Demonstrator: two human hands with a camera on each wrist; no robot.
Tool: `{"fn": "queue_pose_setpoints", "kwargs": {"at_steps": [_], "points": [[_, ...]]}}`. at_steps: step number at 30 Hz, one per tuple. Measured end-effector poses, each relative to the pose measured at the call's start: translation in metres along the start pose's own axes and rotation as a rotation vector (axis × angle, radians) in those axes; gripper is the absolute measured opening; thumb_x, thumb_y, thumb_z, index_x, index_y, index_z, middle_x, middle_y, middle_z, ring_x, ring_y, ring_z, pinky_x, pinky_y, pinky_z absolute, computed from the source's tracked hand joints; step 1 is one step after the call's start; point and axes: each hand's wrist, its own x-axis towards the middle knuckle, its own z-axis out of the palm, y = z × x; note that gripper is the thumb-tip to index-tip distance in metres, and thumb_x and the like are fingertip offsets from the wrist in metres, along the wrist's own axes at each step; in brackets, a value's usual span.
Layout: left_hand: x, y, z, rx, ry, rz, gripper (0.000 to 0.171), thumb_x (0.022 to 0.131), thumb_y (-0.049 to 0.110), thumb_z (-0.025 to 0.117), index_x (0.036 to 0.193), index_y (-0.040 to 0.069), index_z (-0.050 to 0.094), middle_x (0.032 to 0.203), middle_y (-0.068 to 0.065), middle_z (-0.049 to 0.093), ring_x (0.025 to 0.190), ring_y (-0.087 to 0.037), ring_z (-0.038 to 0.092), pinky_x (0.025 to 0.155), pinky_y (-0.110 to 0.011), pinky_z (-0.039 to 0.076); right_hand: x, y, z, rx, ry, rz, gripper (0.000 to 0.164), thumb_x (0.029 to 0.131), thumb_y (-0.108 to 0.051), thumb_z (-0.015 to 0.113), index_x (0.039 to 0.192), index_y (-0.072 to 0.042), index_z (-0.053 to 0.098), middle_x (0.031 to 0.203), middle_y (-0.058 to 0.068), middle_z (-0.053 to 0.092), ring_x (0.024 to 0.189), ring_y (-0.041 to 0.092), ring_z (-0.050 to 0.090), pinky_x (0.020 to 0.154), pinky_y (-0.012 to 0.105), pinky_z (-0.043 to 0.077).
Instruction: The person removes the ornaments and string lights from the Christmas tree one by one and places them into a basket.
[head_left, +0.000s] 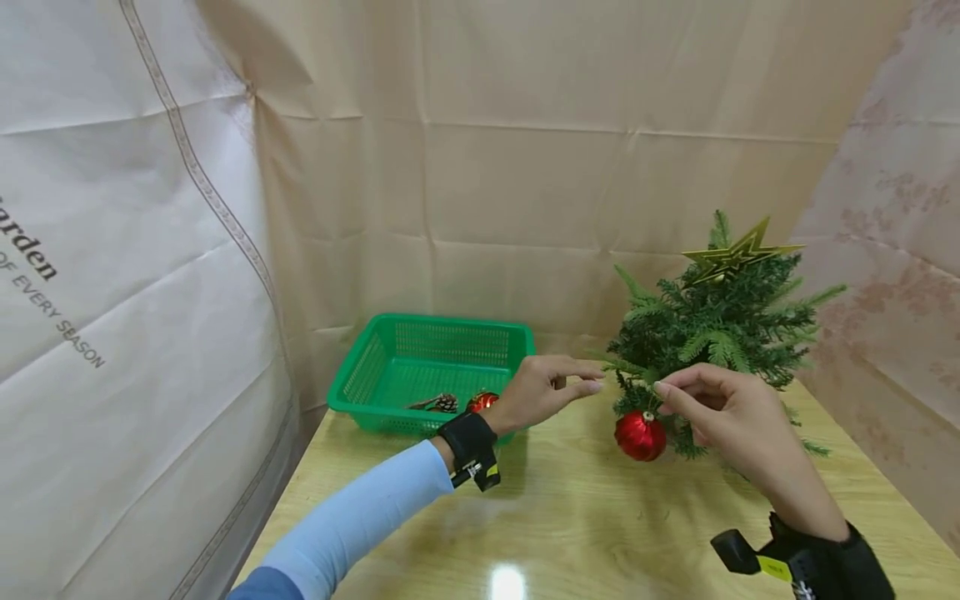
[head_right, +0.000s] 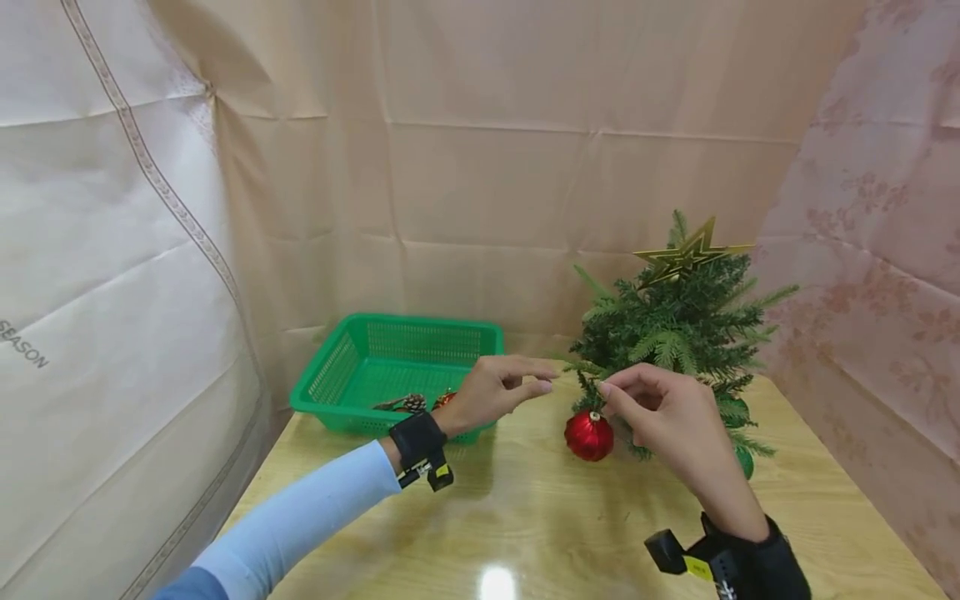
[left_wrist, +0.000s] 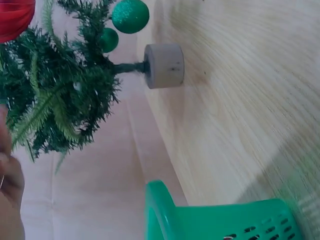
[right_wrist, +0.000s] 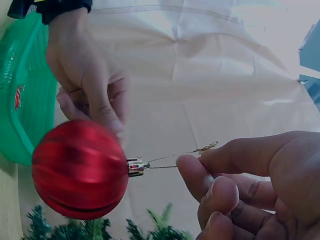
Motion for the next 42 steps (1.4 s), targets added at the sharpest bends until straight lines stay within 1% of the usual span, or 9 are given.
{"fn": "queue_pose_setpoints", "kwargs": {"at_steps": [3,5,9,17,24,28,32,38,42], "points": [[0.002,0.007,0.001,-0.074,-0.114,0.009,0.024,0.098,0.015,0.072,0.121,0.009,0.077,0.112,0.000,0.075,0.059,-0.007,0.042,0.059,-0.020,0.035,0.002,-0.002,0.005,-0.004,-0.020,0.009,0.032,0.102,-0.048,0.062,0.115,-0.019,0.071,0.094,0.001,0.074,0.060,0.028,0.056,0.051,0.034,0.042],[0.004,0.011,0.002,-0.086,-0.178,0.024,0.025,0.097,0.016,0.074,0.121,0.009,0.078,0.114,0.001,0.075,0.058,-0.006,0.042,0.059,-0.019,0.036,0.003,-0.003,0.008,0.005,-0.039,0.016,0.034,0.103,-0.048,0.061,0.118,-0.019,0.069,0.099,0.002,0.074,0.063,0.026,0.056,0.055,0.034,0.043],[0.006,0.016,0.005,-0.084,-0.233,0.044,0.026,0.095,0.017,0.076,0.121,0.012,0.078,0.112,0.006,0.075,0.058,-0.005,0.043,0.058,-0.018,0.036,0.004,-0.004,0.014,0.011,-0.063,-0.001,0.035,0.104,-0.046,0.058,0.121,-0.017,0.068,0.103,0.005,0.072,0.066,0.023,0.055,0.059,0.034,0.043],[0.002,0.018,0.009,-0.088,-0.216,0.076,0.024,0.094,0.015,0.078,0.118,0.012,0.080,0.113,0.003,0.074,0.059,-0.003,0.044,0.057,-0.017,0.036,0.006,-0.004,0.026,0.035,-0.091,0.003,0.035,0.104,-0.045,0.061,0.121,-0.016,0.069,0.105,0.006,0.075,0.069,0.018,0.063,0.062,0.033,0.051],[-0.001,0.018,0.009,-0.068,-0.184,0.097,0.022,0.093,0.012,0.078,0.115,0.009,0.080,0.114,0.001,0.074,0.060,0.001,0.043,0.057,-0.015,0.036,0.009,-0.003,0.033,-0.008,-0.070,-0.034,0.033,0.103,-0.043,0.062,0.118,-0.016,0.072,0.099,0.002,0.075,0.064,0.015,0.062,0.058,0.032,0.050],[-0.003,0.018,0.008,-0.065,-0.171,0.095,0.020,0.094,0.012,0.078,0.114,0.009,0.080,0.113,0.000,0.074,0.061,0.002,0.044,0.058,-0.016,0.038,0.011,-0.002,0.036,-0.008,-0.058,-0.031,0.030,0.102,-0.044,0.065,0.114,-0.018,0.074,0.096,0.001,0.076,0.061,0.015,0.063,0.056,0.032,0.050],[-0.005,0.016,0.007,-0.091,-0.154,0.092,0.019,0.094,0.012,0.078,0.112,0.009,0.080,0.111,0.001,0.075,0.061,0.001,0.045,0.058,-0.016,0.038,0.010,-0.002,0.040,0.001,-0.057,-0.032,0.031,0.101,-0.045,0.065,0.114,-0.018,0.073,0.094,0.002,0.075,0.062,0.015,0.063,0.058,0.032,0.051],[-0.009,0.013,0.004,-0.113,-0.134,0.095,0.016,0.096,0.011,0.076,0.110,0.008,0.081,0.109,0.000,0.076,0.061,-0.003,0.048,0.060,-0.017,0.039,0.011,-0.001,0.045,-0.019,-0.038,-0.053,0.028,0.101,-0.043,0.066,0.112,-0.019,0.074,0.082,-0.002,0.072,0.057,0.016,0.060,0.054,0.031,0.047],[-0.012,0.011,0.000,-0.114,-0.108,0.076,0.014,0.097,0.010,0.074,0.109,0.008,0.081,0.107,0.001,0.076,0.060,-0.004,0.046,0.059,-0.017,0.037,0.011,0.001,0.049,-0.015,-0.025,-0.053,0.028,0.101,-0.042,0.067,0.114,-0.019,0.074,0.086,-0.003,0.073,0.056,0.018,0.059,0.053,0.031,0.047]]}}
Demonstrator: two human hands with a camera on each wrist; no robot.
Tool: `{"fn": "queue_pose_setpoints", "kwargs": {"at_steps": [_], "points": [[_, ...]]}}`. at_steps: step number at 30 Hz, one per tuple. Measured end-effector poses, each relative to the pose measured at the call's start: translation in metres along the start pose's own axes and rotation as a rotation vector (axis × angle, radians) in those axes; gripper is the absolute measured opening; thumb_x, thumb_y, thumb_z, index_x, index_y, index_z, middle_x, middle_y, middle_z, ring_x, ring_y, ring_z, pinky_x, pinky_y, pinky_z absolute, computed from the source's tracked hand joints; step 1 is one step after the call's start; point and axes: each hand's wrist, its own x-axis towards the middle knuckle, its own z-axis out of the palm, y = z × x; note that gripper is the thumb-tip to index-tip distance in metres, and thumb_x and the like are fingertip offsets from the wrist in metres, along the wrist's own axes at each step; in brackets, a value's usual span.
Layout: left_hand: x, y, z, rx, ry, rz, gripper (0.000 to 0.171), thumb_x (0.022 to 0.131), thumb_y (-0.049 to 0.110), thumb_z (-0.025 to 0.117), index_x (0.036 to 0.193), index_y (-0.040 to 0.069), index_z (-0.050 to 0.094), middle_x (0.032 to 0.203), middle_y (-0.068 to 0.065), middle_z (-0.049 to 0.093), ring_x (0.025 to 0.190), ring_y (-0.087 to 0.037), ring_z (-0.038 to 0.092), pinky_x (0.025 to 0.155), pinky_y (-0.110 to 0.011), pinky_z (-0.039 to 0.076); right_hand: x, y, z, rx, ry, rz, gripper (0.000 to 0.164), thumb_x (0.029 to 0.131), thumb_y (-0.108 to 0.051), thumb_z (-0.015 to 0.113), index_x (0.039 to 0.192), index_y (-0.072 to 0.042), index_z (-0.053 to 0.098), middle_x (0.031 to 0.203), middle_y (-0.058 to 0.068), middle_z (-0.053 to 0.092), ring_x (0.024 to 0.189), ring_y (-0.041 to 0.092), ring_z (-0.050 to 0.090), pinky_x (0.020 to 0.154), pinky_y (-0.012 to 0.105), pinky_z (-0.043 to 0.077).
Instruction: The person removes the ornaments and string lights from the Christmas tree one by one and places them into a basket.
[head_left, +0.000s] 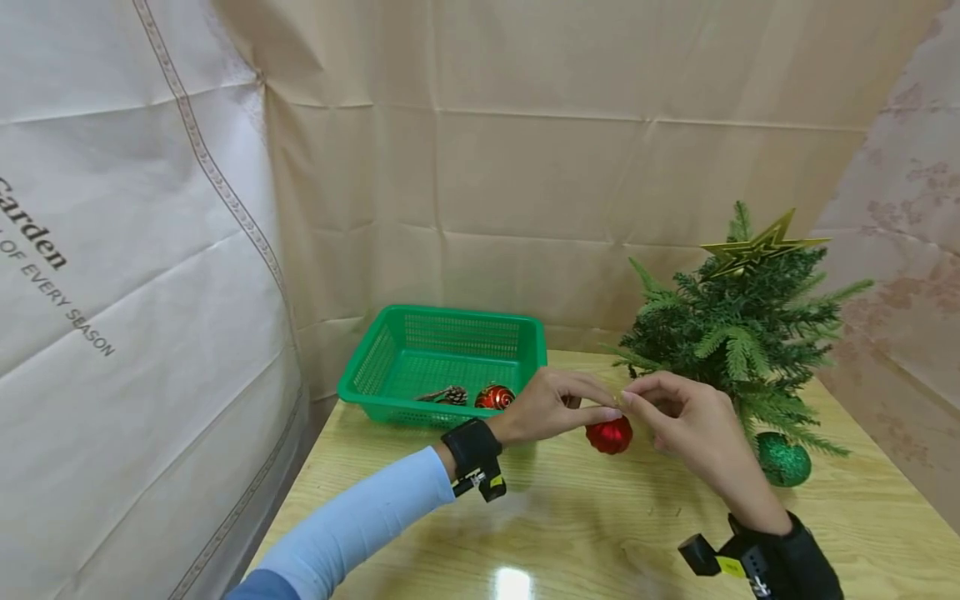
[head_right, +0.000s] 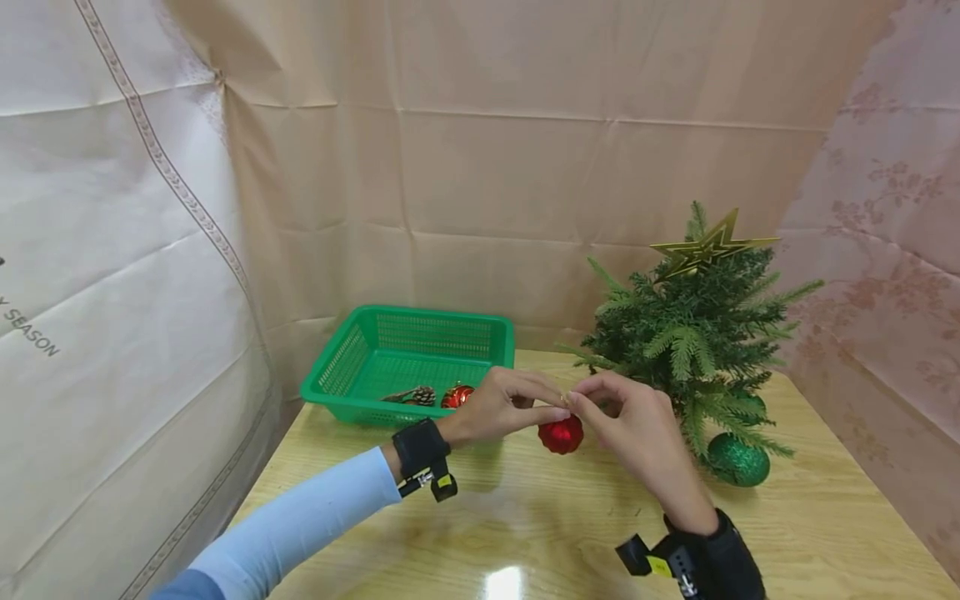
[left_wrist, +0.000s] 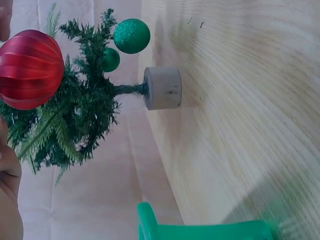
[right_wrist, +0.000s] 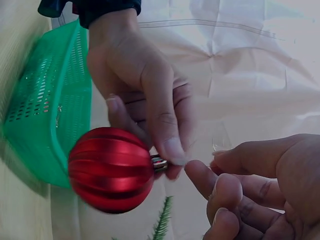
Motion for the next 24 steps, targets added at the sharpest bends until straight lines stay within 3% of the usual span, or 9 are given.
{"fn": "queue_pose_setpoints", "kwargs": {"at_steps": [6,11,17,21,24], "points": [[-0.015,-0.007,-0.016,0.021,0.091,-0.074,0.011,0.096,0.012,0.076,0.105,0.012,0.081,0.104,0.002,0.076,0.053,-0.005,0.041,0.053,-0.019,0.034,0.001,0.006,0.014,0.046,-0.002,0.010,0.026,0.104,-0.040,0.063,0.117,-0.019,0.071,0.100,0.000,0.074,0.062,0.015,0.061,0.057,0.031,0.050],[-0.030,-0.014,-0.033,0.038,0.185,-0.138,0.011,0.094,0.012,0.078,0.104,0.013,0.081,0.095,0.002,0.076,0.053,-0.010,0.041,0.053,-0.022,0.034,0.005,0.013,0.032,0.069,-0.043,0.014,0.023,0.104,-0.036,0.063,0.114,-0.017,0.072,0.099,0.000,0.074,0.062,0.014,0.060,0.057,0.032,0.051],[-0.039,-0.018,-0.052,0.091,0.301,-0.174,0.011,0.094,0.015,0.078,0.104,0.013,0.082,0.092,0.002,0.075,0.053,-0.013,0.039,0.052,-0.025,0.031,0.016,0.029,0.061,0.065,-0.130,0.048,0.012,0.102,-0.024,0.068,0.108,-0.017,0.075,0.094,0.001,0.073,0.054,0.020,0.057,0.054,0.033,0.050],[-0.042,-0.019,-0.061,0.133,0.333,-0.216,0.012,0.095,0.018,0.078,0.105,0.015,0.082,0.093,0.005,0.075,0.054,-0.013,0.037,0.054,-0.025,0.030,0.024,0.038,0.089,0.018,-0.143,-0.011,0.009,0.100,-0.019,0.071,0.106,-0.015,0.077,0.094,0.001,0.074,0.050,0.017,0.057,0.048,0.032,0.047],[-0.044,-0.020,-0.064,0.146,0.346,-0.234,0.013,0.095,0.019,0.077,0.106,0.015,0.082,0.093,0.005,0.075,0.054,-0.013,0.037,0.054,-0.026,0.030,0.032,0.044,0.112,-0.045,-0.098,-0.118,0.013,0.097,-0.016,0.075,0.109,-0.013,0.079,0.099,0.004,0.074,0.049,0.010,0.055,0.047,0.028,0.046]]}}
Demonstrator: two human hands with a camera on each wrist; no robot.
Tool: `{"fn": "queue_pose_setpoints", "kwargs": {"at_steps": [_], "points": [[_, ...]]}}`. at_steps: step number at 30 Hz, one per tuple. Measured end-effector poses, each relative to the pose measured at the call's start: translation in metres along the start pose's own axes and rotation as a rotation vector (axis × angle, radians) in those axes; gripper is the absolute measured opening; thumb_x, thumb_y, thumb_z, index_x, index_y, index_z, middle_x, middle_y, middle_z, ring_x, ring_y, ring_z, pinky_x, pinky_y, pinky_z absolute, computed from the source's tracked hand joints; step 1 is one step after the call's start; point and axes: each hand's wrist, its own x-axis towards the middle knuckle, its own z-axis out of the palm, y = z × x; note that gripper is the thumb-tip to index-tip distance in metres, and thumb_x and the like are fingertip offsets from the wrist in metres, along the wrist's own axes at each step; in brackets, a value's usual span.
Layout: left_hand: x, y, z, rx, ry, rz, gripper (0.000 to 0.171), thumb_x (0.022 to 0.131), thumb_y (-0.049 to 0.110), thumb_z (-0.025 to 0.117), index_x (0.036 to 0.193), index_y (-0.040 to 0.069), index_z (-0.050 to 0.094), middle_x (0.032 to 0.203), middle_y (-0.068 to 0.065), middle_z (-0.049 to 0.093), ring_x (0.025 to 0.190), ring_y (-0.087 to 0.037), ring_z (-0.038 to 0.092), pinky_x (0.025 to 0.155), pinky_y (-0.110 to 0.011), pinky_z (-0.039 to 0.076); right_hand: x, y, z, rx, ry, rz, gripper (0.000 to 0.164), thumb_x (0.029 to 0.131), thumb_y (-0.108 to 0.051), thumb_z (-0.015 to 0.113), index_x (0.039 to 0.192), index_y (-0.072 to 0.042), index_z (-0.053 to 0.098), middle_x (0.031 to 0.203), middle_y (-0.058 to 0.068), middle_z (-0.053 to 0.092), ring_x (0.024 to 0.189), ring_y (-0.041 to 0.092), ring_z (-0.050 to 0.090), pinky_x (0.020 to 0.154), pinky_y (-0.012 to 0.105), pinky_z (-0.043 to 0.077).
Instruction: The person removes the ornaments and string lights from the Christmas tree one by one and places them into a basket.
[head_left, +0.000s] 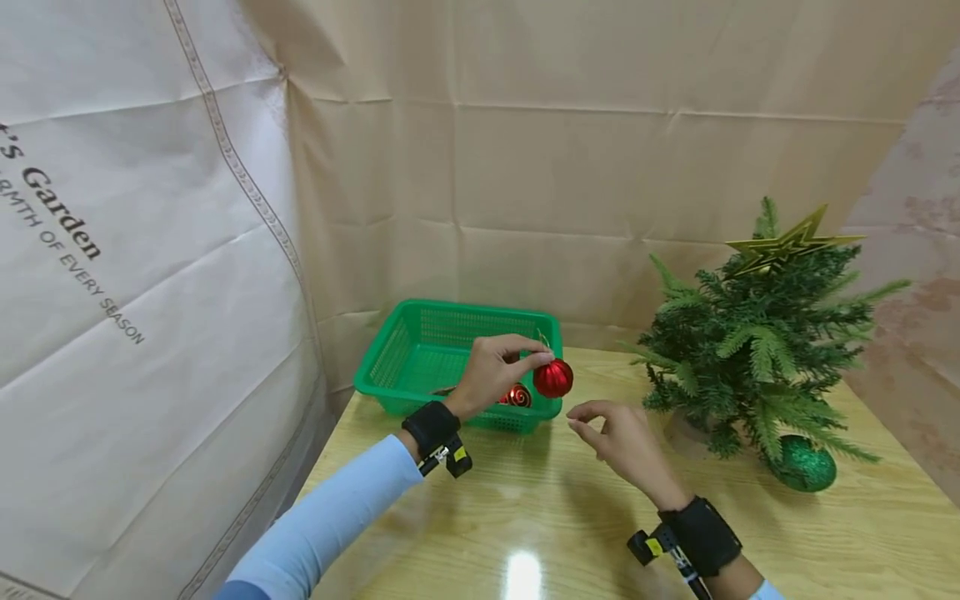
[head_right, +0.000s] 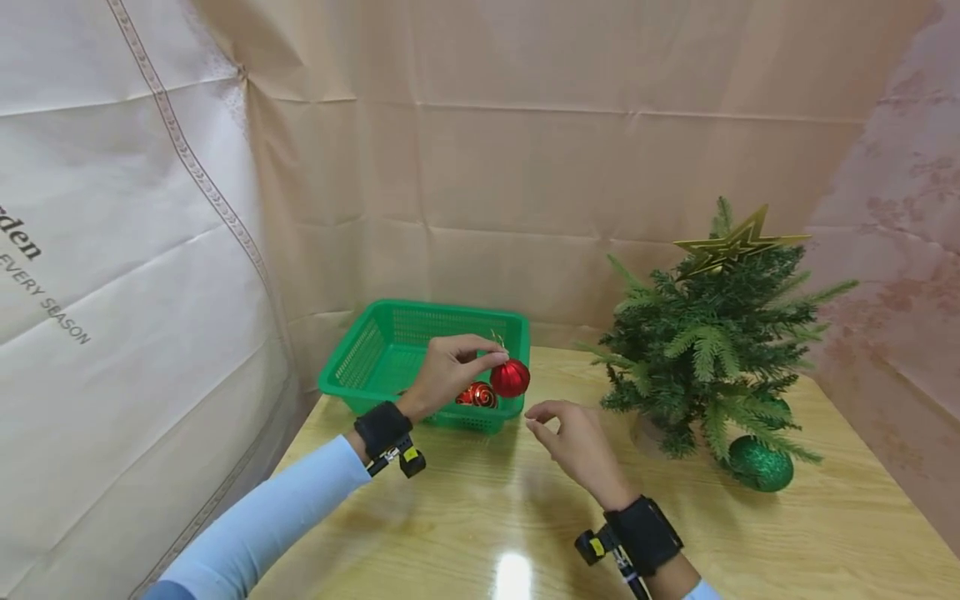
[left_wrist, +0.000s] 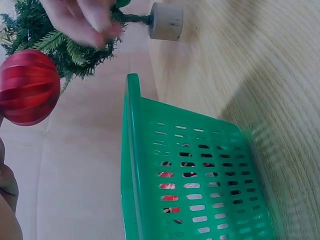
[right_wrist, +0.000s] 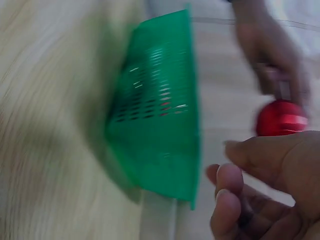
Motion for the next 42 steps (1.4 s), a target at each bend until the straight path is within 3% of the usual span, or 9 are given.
{"fn": "queue_pose_setpoints", "kwargs": {"at_steps": [6,11,18,22,29,35,42], "points": [[0.002,0.001,0.000,0.019,0.019,-0.013,0.014,0.095,0.021,0.078,0.106,0.014,0.083,0.086,0.007,0.073,0.054,-0.013,0.037,0.053,-0.026,0.029,0.015,0.010,0.035,-0.142,0.129,-0.212,0.023,0.088,-0.010,0.084,0.111,-0.010,0.081,0.112,0.013,0.069,0.060,0.006,0.060,0.058,0.024,0.051],[0.002,0.002,0.000,0.036,0.023,-0.015,0.013,0.095,0.021,0.078,0.105,0.014,0.083,0.080,0.005,0.070,0.054,-0.012,0.036,0.052,-0.025,0.028,0.020,0.013,0.048,-0.241,0.192,-0.298,0.020,0.085,-0.014,0.086,0.105,-0.014,0.083,0.116,0.012,0.069,0.059,0.011,0.065,0.058,0.025,0.053],[0.003,0.000,-0.001,0.049,0.026,-0.032,0.013,0.096,0.022,0.077,0.106,0.014,0.082,0.068,0.006,0.057,0.054,-0.012,0.035,0.052,-0.025,0.027,0.021,0.017,0.050,-0.202,0.237,-0.330,0.019,0.086,-0.013,0.083,0.106,-0.015,0.083,0.116,0.009,0.071,0.076,0.019,0.071,0.065,0.034,0.058],[0.004,0.001,-0.001,0.060,0.014,-0.056,0.014,0.097,0.023,0.077,0.106,0.015,0.082,0.073,0.006,0.062,0.055,-0.012,0.038,0.052,-0.025,0.028,0.022,0.020,0.051,-0.160,0.249,-0.347,0.021,0.084,-0.008,0.085,0.104,-0.013,0.083,0.111,0.008,0.072,0.081,0.020,0.072,0.068,0.035,0.059],[0.001,-0.001,0.000,0.061,-0.006,-0.067,0.013,0.097,0.021,0.076,0.107,0.015,0.082,0.088,0.007,0.071,0.057,-0.012,0.039,0.054,-0.024,0.030,0.024,0.021,0.052,-0.130,0.248,-0.358,0.019,0.083,-0.007,0.086,0.101,-0.011,0.083,0.103,0.005,0.072,0.075,0.018,0.070,0.058,0.025,0.053],[-0.003,-0.003,-0.001,0.046,-0.014,-0.068,0.012,0.098,0.019,0.074,0.106,0.015,0.082,0.099,0.005,0.076,0.058,-0.013,0.038,0.058,-0.025,0.033,0.025,0.020,0.052,-0.137,0.237,-0.356,0.018,0.083,-0.008,0.086,0.100,-0.011,0.083,0.100,0.003,0.071,0.086,0.020,0.072,0.073,0.034,0.059],[-0.004,-0.005,-0.002,0.028,0.007,-0.067,0.014,0.098,0.020,0.073,0.107,0.013,0.082,0.097,0.003,0.077,0.054,-0.012,0.037,0.055,-0.024,0.031,0.024,0.018,0.051,-0.148,0.225,-0.348,0.015,0.086,-0.013,0.083,0.101,-0.011,0.083,0.098,0.002,0.069,0.084,0.017,0.071,0.073,0.032,0.059]]}}
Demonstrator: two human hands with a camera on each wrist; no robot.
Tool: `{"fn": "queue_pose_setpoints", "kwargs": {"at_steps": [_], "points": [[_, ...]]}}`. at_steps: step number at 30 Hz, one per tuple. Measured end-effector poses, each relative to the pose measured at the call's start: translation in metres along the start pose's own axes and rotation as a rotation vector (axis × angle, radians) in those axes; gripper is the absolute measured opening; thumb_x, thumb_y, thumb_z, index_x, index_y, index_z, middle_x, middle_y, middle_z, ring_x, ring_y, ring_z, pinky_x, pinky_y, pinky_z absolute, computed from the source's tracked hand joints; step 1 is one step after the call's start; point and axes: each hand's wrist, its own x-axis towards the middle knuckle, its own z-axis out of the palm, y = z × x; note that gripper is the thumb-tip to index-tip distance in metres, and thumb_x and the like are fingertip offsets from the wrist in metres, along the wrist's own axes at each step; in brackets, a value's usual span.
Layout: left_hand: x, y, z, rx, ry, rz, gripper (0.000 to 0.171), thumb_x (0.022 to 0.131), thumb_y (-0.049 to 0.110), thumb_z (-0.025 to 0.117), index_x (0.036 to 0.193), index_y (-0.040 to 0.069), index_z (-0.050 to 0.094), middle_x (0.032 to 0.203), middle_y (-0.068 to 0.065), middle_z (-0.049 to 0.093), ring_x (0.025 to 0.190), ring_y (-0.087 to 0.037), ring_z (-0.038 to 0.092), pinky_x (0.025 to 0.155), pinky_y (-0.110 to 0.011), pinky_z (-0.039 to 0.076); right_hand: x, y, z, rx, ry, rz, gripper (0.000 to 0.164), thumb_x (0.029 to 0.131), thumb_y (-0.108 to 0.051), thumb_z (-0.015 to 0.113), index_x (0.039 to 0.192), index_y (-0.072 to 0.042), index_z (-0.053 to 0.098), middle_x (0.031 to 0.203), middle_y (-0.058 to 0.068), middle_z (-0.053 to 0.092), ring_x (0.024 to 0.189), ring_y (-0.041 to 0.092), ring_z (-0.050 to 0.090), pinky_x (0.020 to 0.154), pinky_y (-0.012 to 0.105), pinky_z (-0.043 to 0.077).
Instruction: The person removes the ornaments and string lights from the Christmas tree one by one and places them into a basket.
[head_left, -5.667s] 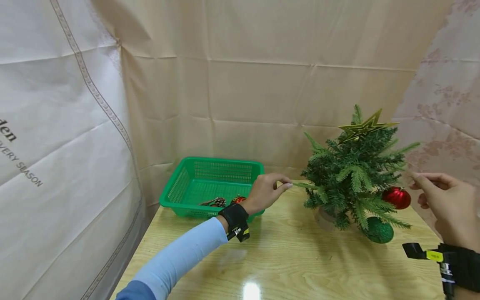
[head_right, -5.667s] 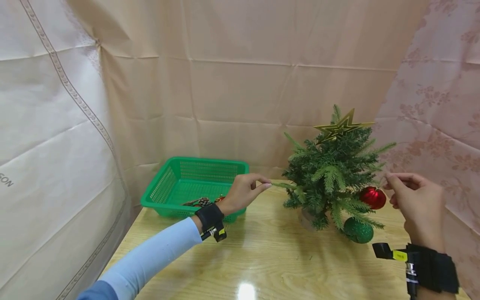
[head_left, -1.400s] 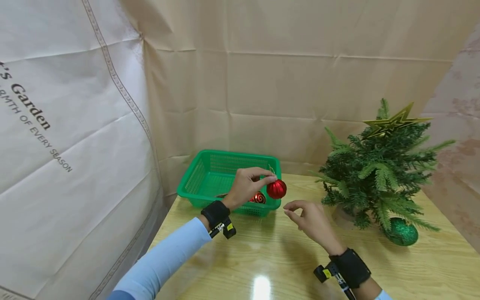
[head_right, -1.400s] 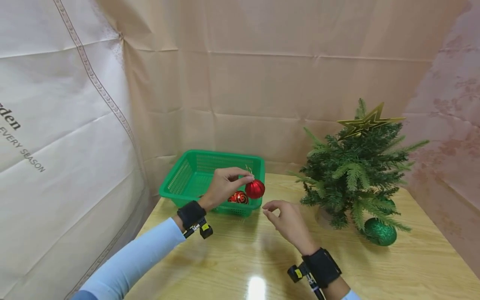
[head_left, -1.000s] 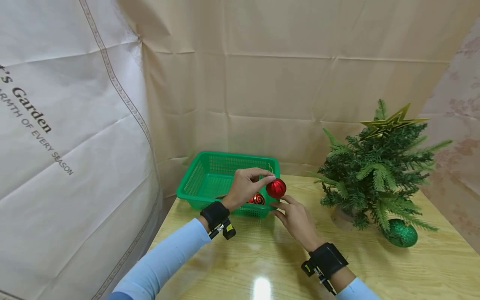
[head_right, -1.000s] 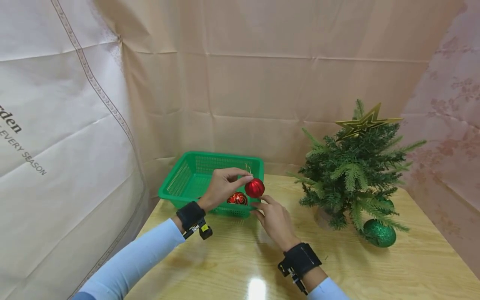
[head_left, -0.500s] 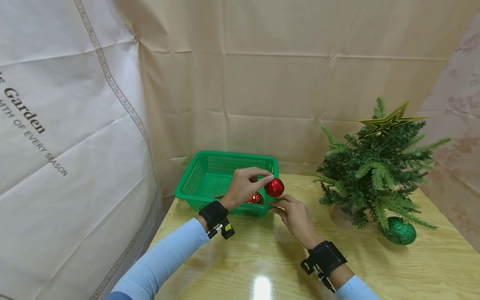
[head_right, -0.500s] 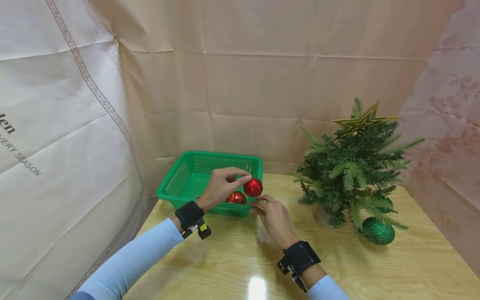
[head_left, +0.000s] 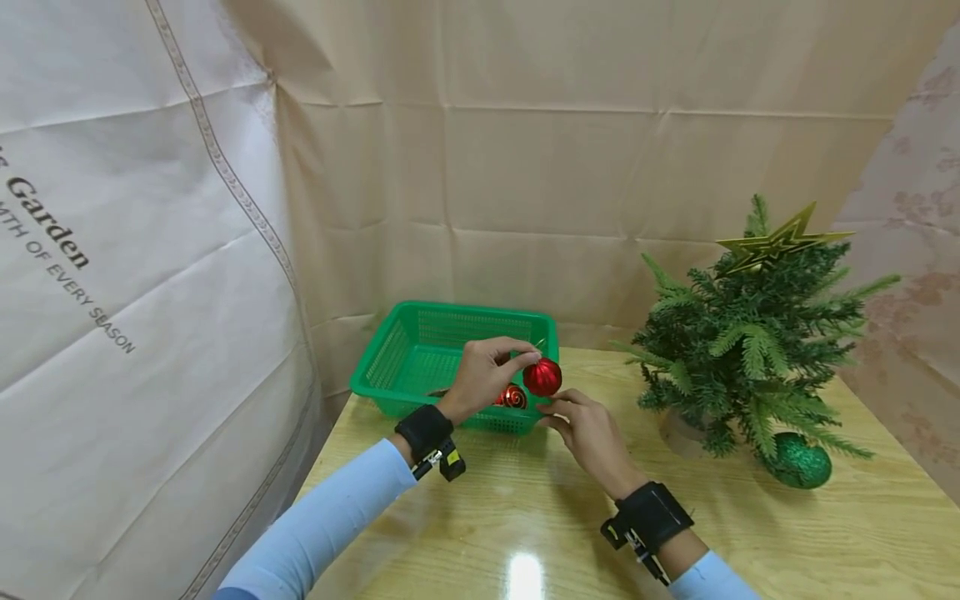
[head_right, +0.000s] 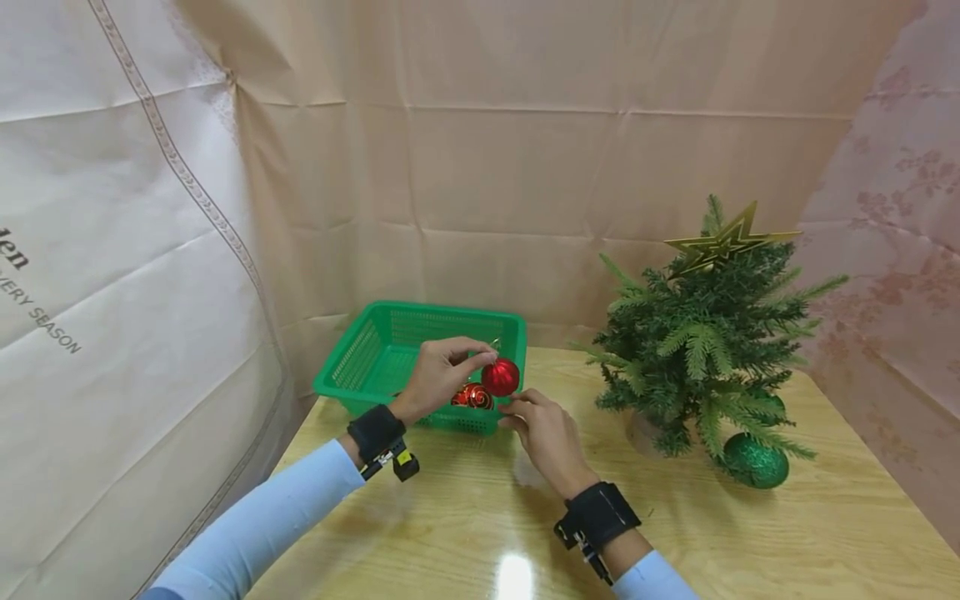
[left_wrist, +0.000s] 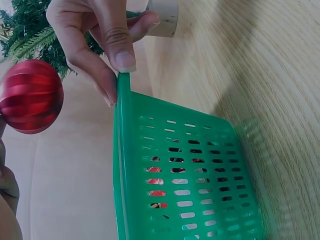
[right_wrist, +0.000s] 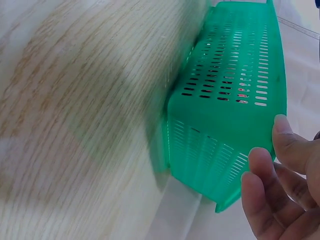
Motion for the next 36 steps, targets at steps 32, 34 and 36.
{"fn": "queue_pose_setpoints", "kwargs": {"at_steps": [32,34,36], "points": [[-0.013,-0.009,-0.016,0.055,0.036,-0.016,0.014,0.099,0.018,0.073,0.108,0.011,0.080,0.065,0.001,0.058,0.047,-0.010,0.031,0.050,-0.025,0.025,0.001,0.000,-0.002,-0.017,0.007,-0.027,0.021,0.083,-0.009,0.086,0.104,-0.011,0.083,0.103,0.009,0.072,0.093,0.024,0.072,0.074,0.037,0.060],[-0.014,-0.012,-0.017,0.062,0.041,-0.012,0.013,0.099,0.017,0.073,0.108,0.010,0.080,0.066,0.002,0.059,0.048,-0.009,0.031,0.050,-0.025,0.025,0.001,0.000,-0.001,-0.021,0.015,-0.030,0.021,0.082,-0.009,0.086,0.104,-0.010,0.083,0.102,0.008,0.072,0.092,0.023,0.072,0.074,0.037,0.060],[-0.015,-0.015,-0.018,0.070,0.047,-0.009,0.014,0.099,0.016,0.073,0.108,0.008,0.080,0.068,0.003,0.060,0.048,-0.009,0.031,0.050,-0.025,0.026,0.000,0.000,-0.001,-0.026,0.023,-0.033,0.021,0.082,-0.009,0.086,0.103,-0.011,0.083,0.102,0.007,0.072,0.092,0.023,0.072,0.073,0.036,0.060]]}}
